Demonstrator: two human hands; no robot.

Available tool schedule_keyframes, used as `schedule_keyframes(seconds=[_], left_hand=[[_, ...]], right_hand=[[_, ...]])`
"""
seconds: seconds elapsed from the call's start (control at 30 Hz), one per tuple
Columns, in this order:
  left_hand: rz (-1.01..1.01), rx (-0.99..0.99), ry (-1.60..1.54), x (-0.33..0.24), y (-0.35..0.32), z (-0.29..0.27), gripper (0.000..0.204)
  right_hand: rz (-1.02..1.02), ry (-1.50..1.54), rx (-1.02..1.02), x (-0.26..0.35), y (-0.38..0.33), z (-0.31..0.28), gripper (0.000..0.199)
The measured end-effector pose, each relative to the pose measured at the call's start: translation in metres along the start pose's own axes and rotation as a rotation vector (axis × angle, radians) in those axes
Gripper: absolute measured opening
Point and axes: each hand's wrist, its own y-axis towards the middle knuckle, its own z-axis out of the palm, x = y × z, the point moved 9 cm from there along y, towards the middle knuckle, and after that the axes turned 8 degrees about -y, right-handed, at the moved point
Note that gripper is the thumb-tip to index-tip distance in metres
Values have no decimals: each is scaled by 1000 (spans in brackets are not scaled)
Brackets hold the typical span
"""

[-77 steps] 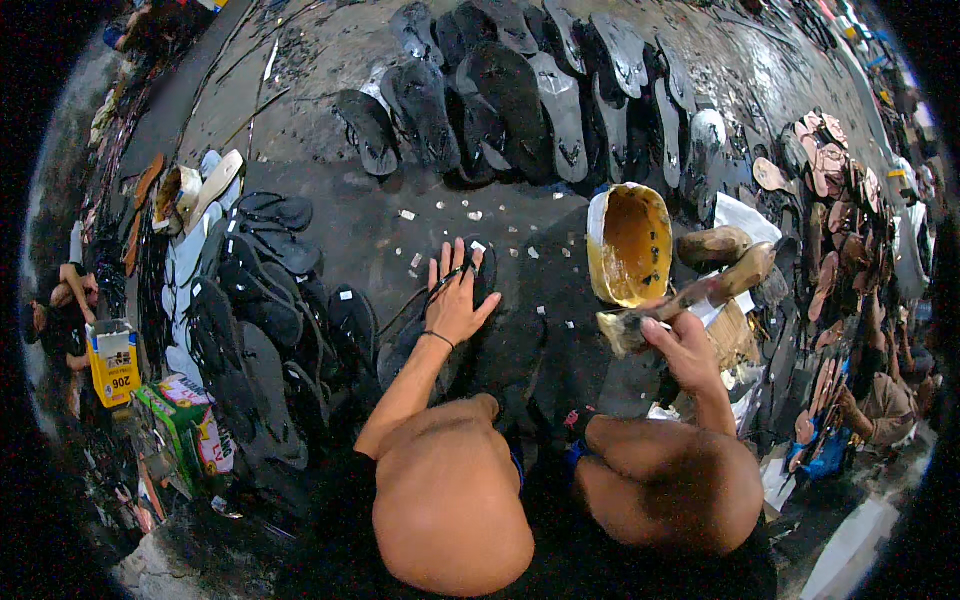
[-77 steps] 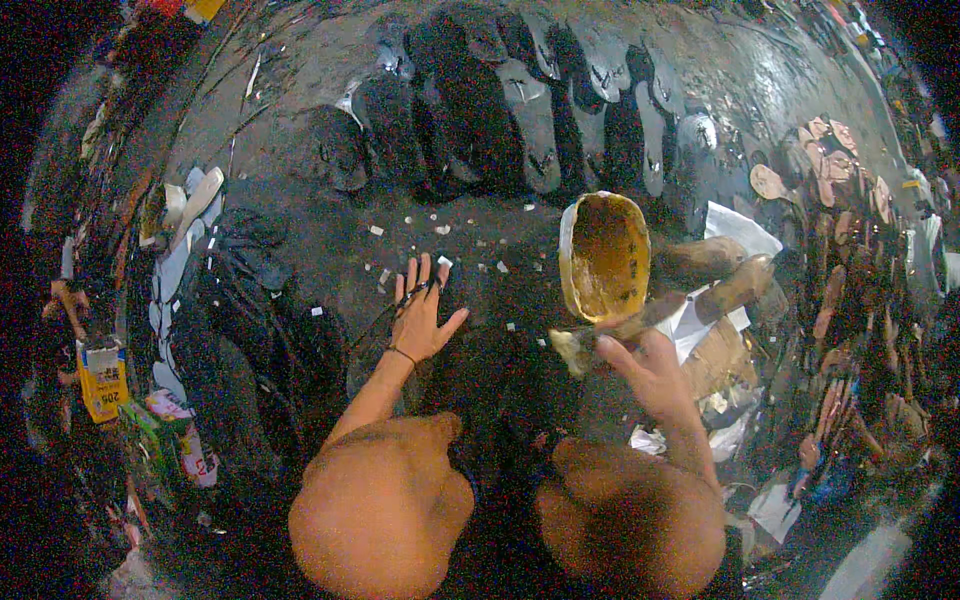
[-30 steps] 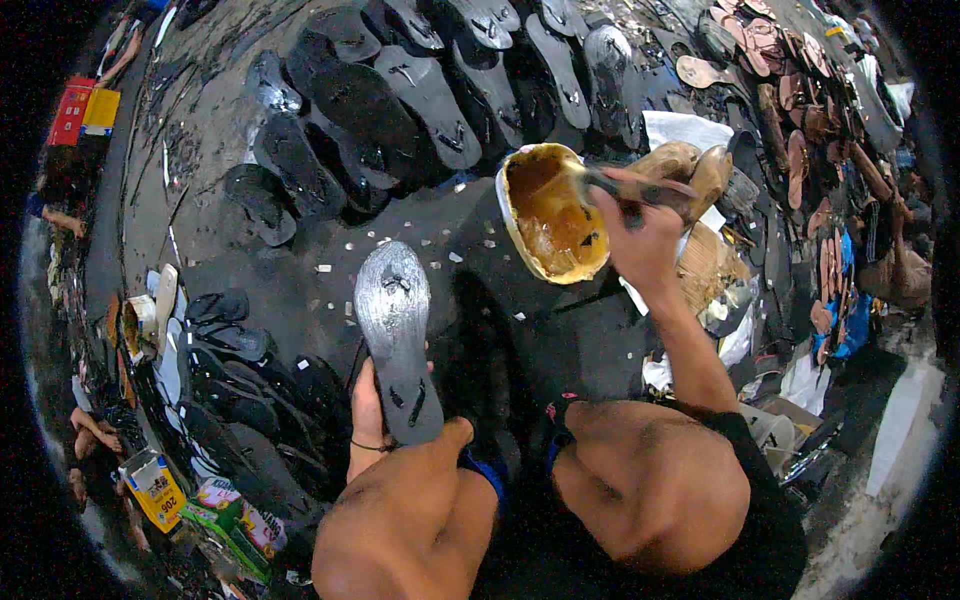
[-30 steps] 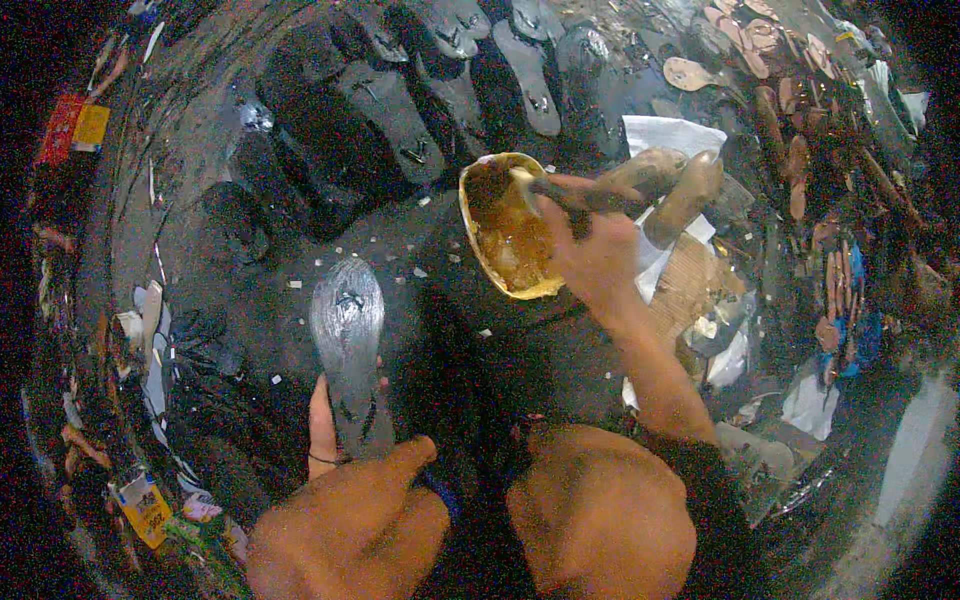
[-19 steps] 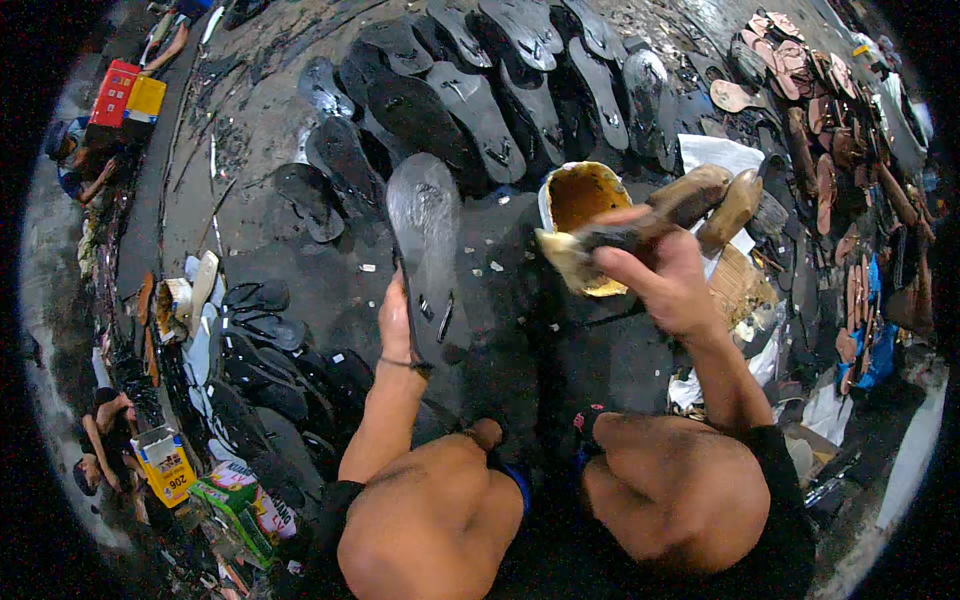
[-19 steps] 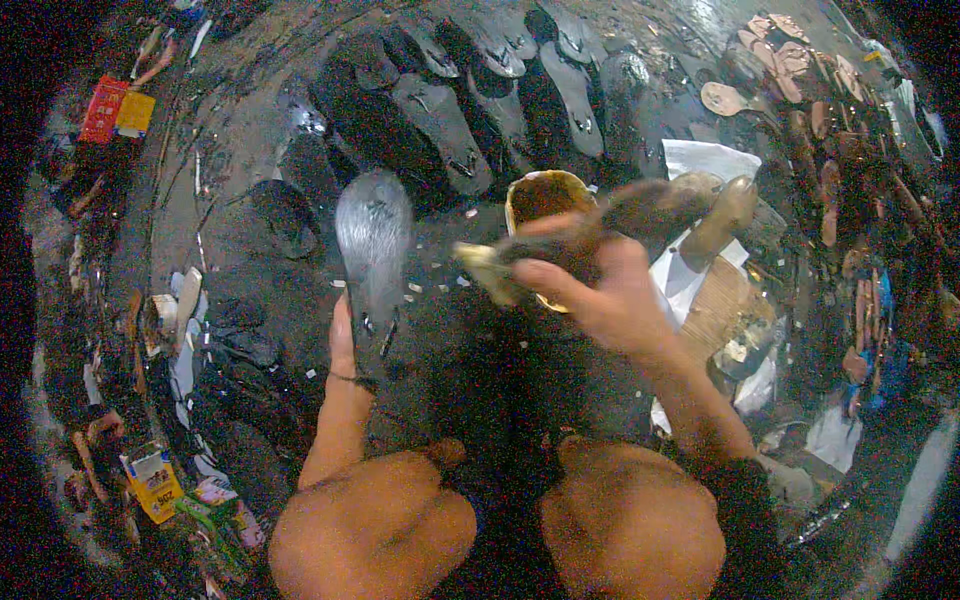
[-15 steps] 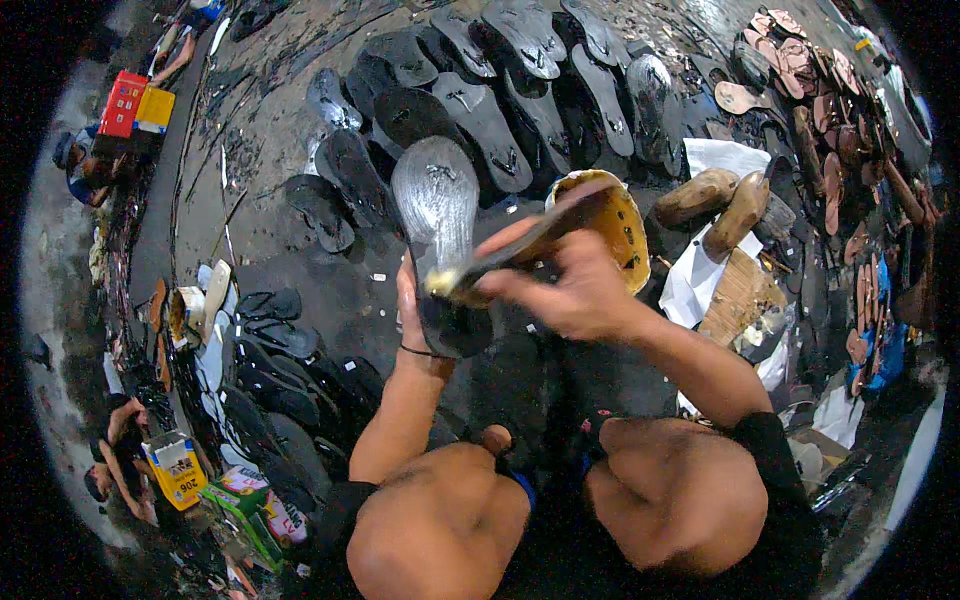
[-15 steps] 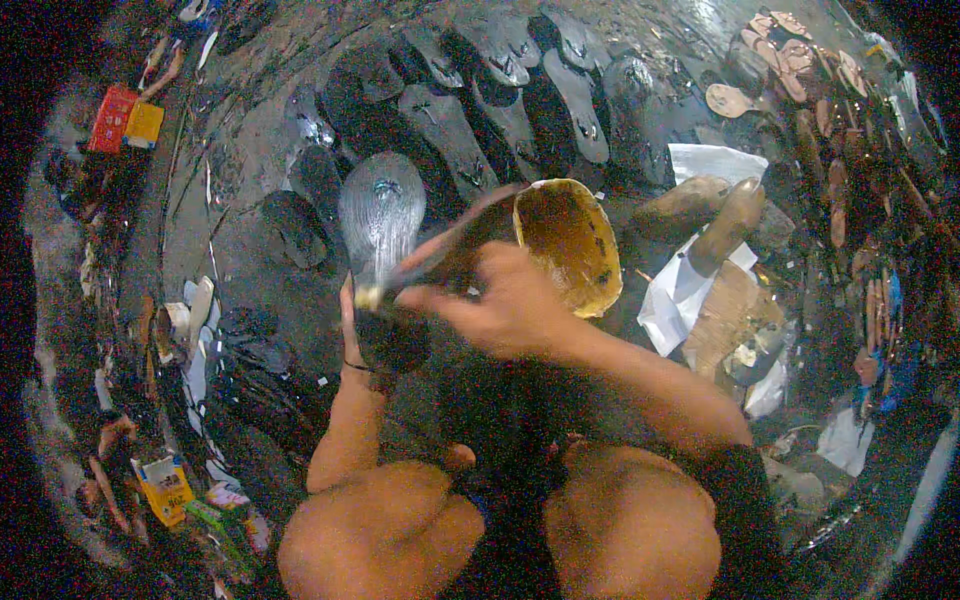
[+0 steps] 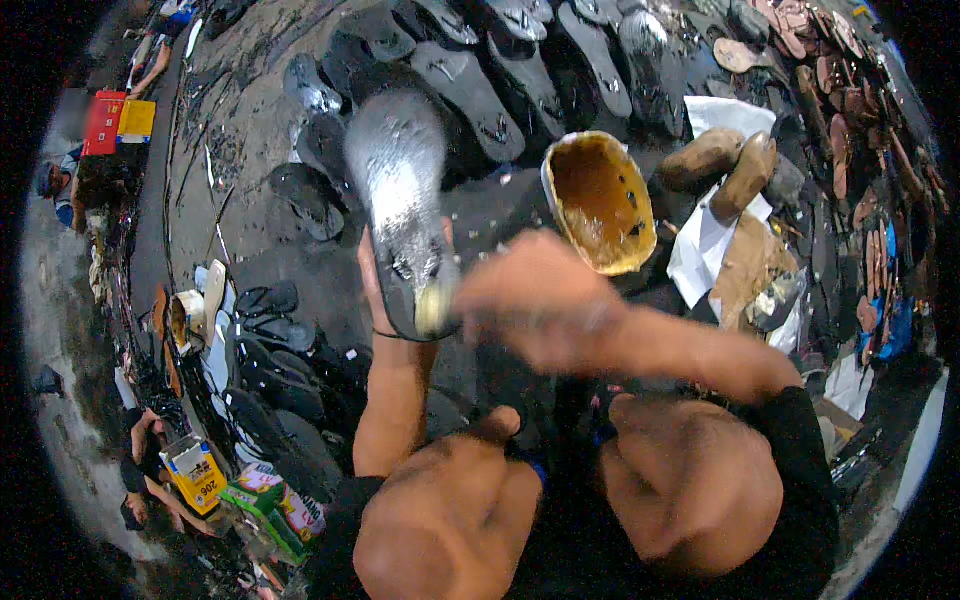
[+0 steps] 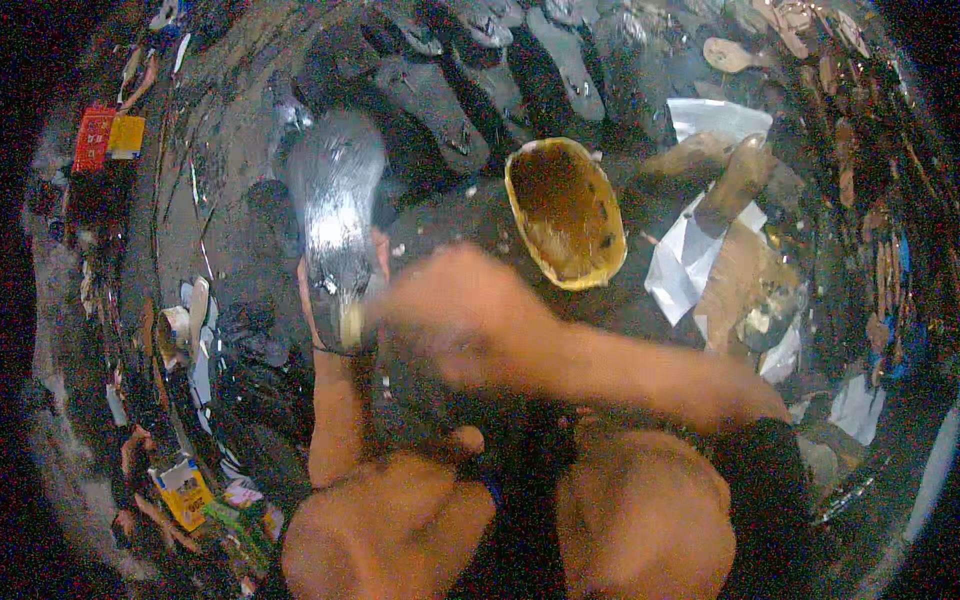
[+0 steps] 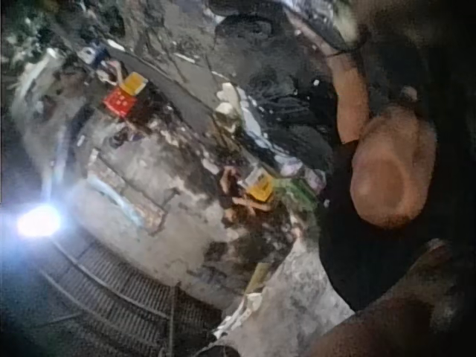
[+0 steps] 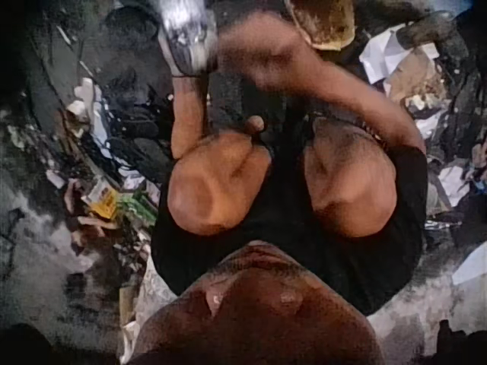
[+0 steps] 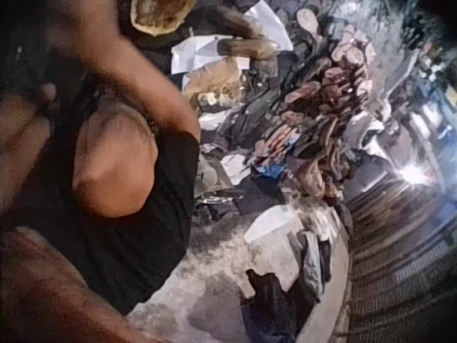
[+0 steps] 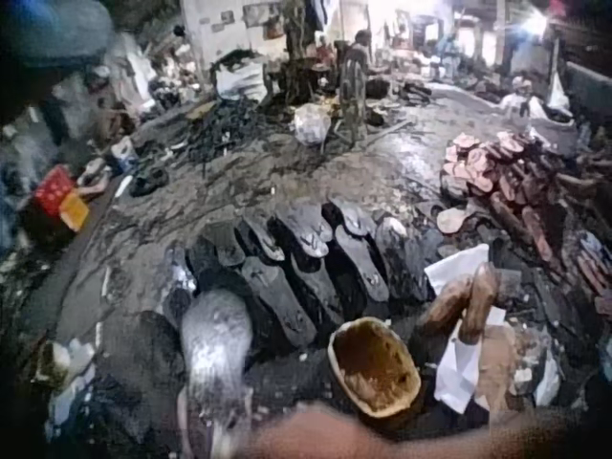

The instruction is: The person sits on the ground and repeatedly applies a dark liquid to black flip-flops using a brush. They dip the brush into a yellow container, coat the soles and straps of each sandal, and place the treated items back into a pile.

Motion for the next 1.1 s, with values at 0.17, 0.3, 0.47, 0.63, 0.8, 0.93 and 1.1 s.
schedule_keyframes(seconds=[0.17, 0.3, 0.47, 0.63, 0.8, 0.93, 1.1], left_hand=[[-213, -142, -476, 31, -2, 14, 36], [-235, 106, -429, 27, 0, 32, 38], [-112, 28, -117, 18, -4, 21, 42], [-244, -62, -561, 6, 11, 28, 39], [-382, -34, -602, 22, 89, 37, 33], [-137, -28, -544, 22, 194, 51, 30], [147, -243, -479, 6, 233, 22, 23]], right_hand=[[-302, -439, 79, 23, 33, -12, 29], [-315, -175, -8, 52, 21, -13, 33], [-293, -210, -77, 35, 35, -23, 36], [-245, -49, 159, 22, -4, 11, 45], [305, -68, -49, -42, -53, -15, 24], [399, -310, -70, -56, -83, -45, 23], [789, -255, -60, -99, -132, -62, 24]])
